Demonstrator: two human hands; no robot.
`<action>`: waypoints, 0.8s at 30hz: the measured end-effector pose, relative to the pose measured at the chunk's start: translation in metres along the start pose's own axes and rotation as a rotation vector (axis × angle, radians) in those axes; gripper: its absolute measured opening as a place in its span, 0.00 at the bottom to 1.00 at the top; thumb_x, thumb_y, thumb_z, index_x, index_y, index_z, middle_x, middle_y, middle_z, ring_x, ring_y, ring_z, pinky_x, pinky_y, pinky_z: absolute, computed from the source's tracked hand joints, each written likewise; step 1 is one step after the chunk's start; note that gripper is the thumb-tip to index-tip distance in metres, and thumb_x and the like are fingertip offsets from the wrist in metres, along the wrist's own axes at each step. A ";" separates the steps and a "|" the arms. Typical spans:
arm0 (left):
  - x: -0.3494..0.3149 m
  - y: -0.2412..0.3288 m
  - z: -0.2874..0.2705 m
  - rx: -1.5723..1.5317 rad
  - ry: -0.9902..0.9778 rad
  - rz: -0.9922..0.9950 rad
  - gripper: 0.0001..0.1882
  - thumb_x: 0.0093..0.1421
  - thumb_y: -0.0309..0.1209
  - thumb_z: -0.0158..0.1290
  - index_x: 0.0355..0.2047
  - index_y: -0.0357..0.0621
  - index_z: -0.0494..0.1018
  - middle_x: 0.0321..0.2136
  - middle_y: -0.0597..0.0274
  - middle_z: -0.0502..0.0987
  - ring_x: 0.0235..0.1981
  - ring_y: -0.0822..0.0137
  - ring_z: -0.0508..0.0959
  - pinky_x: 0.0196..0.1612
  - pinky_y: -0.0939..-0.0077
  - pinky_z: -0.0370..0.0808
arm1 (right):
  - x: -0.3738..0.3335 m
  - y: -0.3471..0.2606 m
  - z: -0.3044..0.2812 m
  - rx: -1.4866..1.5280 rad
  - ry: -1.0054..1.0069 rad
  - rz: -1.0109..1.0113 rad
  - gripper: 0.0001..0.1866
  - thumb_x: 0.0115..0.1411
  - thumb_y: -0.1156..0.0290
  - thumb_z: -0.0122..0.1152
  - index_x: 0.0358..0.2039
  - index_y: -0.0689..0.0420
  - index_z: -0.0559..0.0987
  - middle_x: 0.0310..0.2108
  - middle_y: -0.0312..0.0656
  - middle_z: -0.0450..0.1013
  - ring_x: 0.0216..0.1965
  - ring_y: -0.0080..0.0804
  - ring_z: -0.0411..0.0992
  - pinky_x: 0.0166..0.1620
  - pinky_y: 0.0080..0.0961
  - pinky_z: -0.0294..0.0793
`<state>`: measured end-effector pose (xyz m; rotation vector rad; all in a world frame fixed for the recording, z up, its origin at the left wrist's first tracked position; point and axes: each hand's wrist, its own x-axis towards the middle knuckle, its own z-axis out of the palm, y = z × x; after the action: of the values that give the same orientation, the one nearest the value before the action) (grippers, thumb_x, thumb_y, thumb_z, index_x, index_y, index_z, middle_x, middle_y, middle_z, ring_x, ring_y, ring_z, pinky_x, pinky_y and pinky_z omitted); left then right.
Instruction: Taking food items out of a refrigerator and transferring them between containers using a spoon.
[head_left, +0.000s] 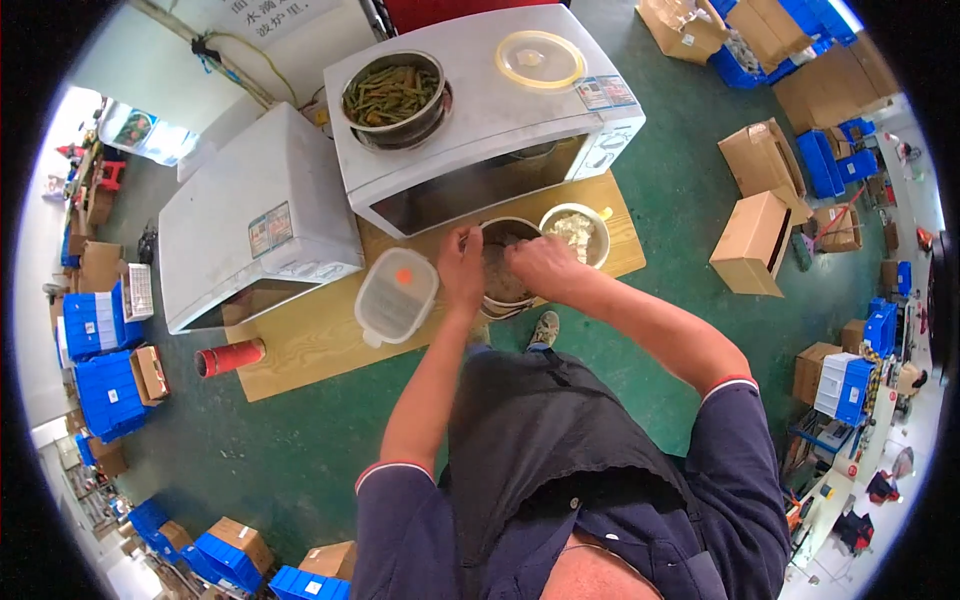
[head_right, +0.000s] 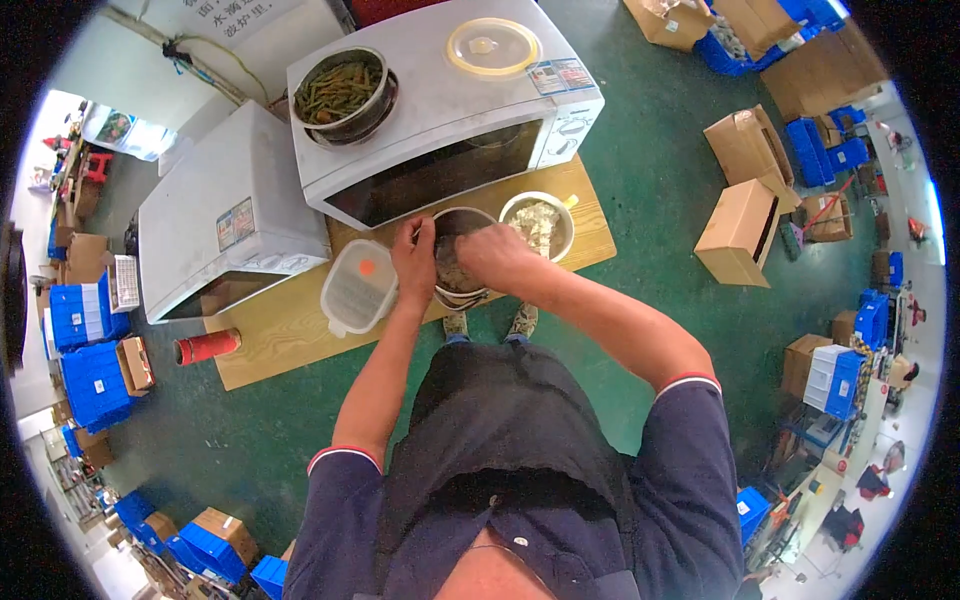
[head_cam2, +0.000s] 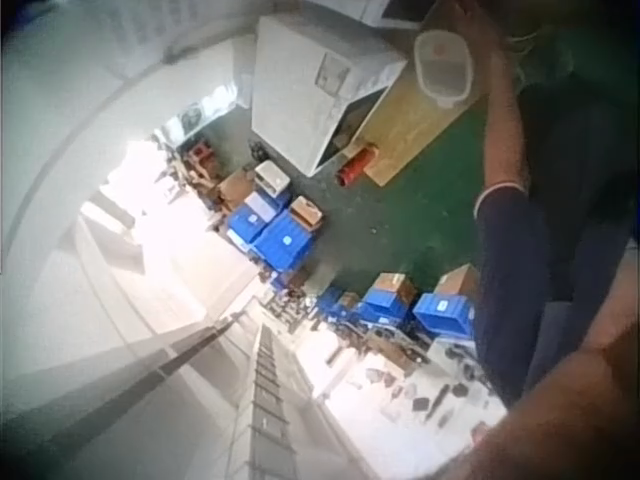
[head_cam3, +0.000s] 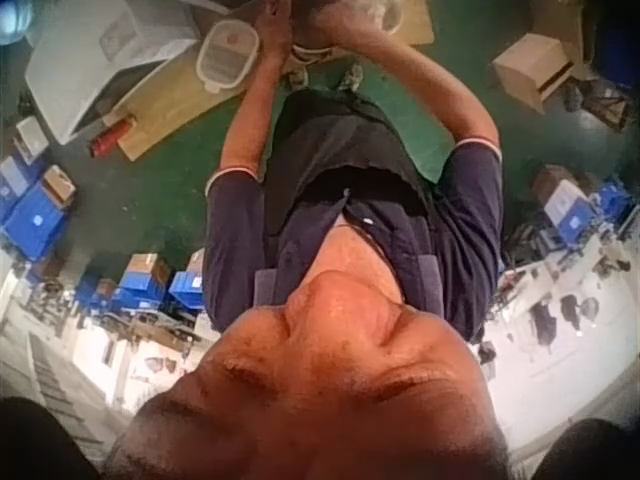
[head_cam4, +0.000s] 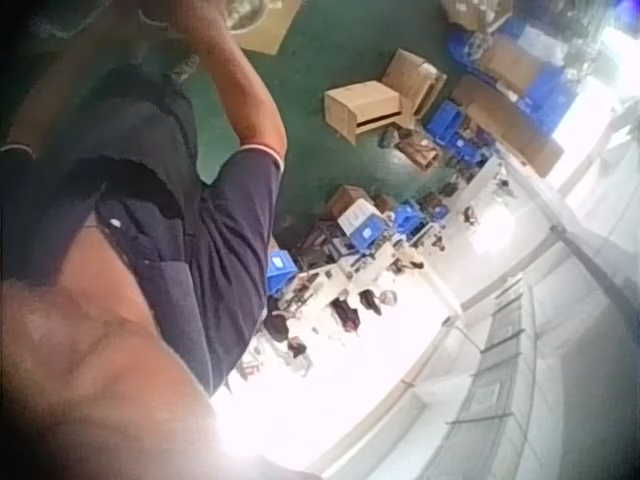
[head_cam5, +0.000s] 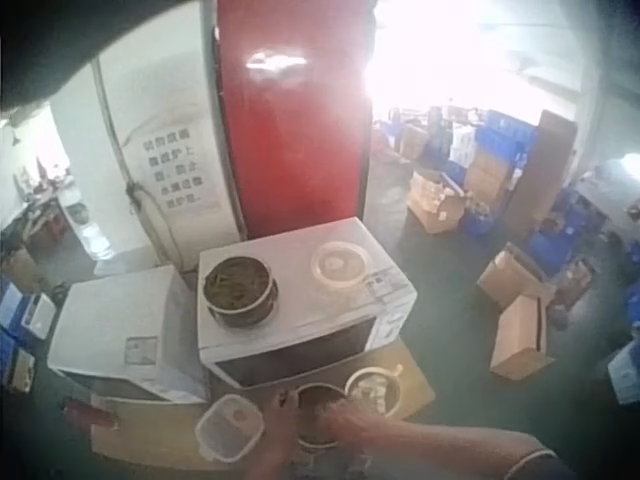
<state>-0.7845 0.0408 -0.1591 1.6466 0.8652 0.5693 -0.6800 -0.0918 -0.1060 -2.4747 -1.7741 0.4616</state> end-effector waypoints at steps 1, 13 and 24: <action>0.002 -0.005 0.000 0.020 0.010 0.046 0.17 0.68 0.40 0.53 0.44 0.36 0.77 0.39 0.54 0.80 0.42 0.61 0.79 0.49 0.68 0.73 | 0.007 -0.001 0.007 -0.062 0.019 -0.081 0.06 0.55 0.72 0.59 0.31 0.58 0.82 0.29 0.51 0.81 0.32 0.48 0.81 0.34 0.43 0.80; -0.001 -0.004 0.001 0.010 -0.005 0.121 0.18 0.69 0.41 0.51 0.41 0.35 0.77 0.39 0.48 0.79 0.42 0.53 0.79 0.48 0.62 0.73 | 0.006 -0.008 -0.045 -0.125 -0.274 -0.222 0.06 0.50 0.72 0.61 0.23 0.58 0.84 0.27 0.51 0.80 0.33 0.48 0.81 0.35 0.43 0.80; -0.002 0.002 0.002 -0.006 0.012 0.088 0.17 0.68 0.40 0.51 0.41 0.36 0.77 0.39 0.47 0.79 0.42 0.48 0.79 0.48 0.58 0.73 | -0.008 -0.016 -0.045 -0.141 -0.261 -0.227 0.06 0.50 0.71 0.61 0.25 0.57 0.85 0.28 0.50 0.81 0.33 0.48 0.81 0.36 0.43 0.81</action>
<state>-0.7837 0.0384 -0.1579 1.6839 0.8020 0.6423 -0.6846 -0.0878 -0.0575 -2.3473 -2.2283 0.6888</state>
